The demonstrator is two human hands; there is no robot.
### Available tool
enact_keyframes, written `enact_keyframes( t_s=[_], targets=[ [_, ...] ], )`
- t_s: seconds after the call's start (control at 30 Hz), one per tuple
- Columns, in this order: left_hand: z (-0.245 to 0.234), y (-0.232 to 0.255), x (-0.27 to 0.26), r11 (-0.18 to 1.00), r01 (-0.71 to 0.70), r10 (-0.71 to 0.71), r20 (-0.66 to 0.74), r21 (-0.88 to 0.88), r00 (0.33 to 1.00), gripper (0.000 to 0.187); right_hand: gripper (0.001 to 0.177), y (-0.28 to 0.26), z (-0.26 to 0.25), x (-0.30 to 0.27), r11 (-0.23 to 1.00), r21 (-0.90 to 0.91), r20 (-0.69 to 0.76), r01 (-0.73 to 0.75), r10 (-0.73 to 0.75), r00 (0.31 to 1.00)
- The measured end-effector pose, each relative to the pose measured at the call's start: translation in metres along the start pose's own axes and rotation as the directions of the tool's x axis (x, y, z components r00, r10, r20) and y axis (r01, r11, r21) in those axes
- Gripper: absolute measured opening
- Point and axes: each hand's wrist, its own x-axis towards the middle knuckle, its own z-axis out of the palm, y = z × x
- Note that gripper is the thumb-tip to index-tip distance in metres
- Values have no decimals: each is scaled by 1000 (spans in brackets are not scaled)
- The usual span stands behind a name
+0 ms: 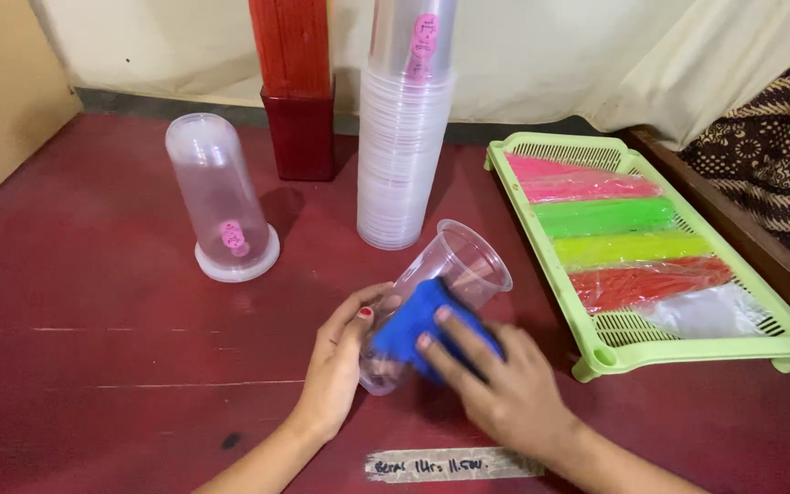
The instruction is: Cleaning plastic cups with a cloth and stacking them
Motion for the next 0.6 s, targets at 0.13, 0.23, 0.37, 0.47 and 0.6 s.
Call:
enact_keyframes(
  t_s=[0.13, 0.23, 0.37, 0.47, 0.6],
  targets=[
    [10, 22, -11, 997, 72, -72, -15, 21, 997, 40, 43, 13, -18, 18, 984, -92, -135, -155, 142, 981],
    [9, 24, -14, 982, -49, 43, 40, 181, 998, 42, 45, 22, -23, 21, 976, -108, -159, -191, 172, 972],
    [10, 29, -19, 820, -368, 342, 140, 438, 929, 40, 60, 18, -24, 18, 964, 23, -93, -263, 264, 960],
    [9, 29, -23, 695, -487, 476, 168, 529, 863, 40, 65, 7, -18, 16, 961, 118, -52, -250, 257, 965],
    [9, 29, -24, 625, -480, 501, 154, 616, 851, 43, 67, -9, -5, 6, 960, 231, 54, -157, 149, 987]
  ],
)
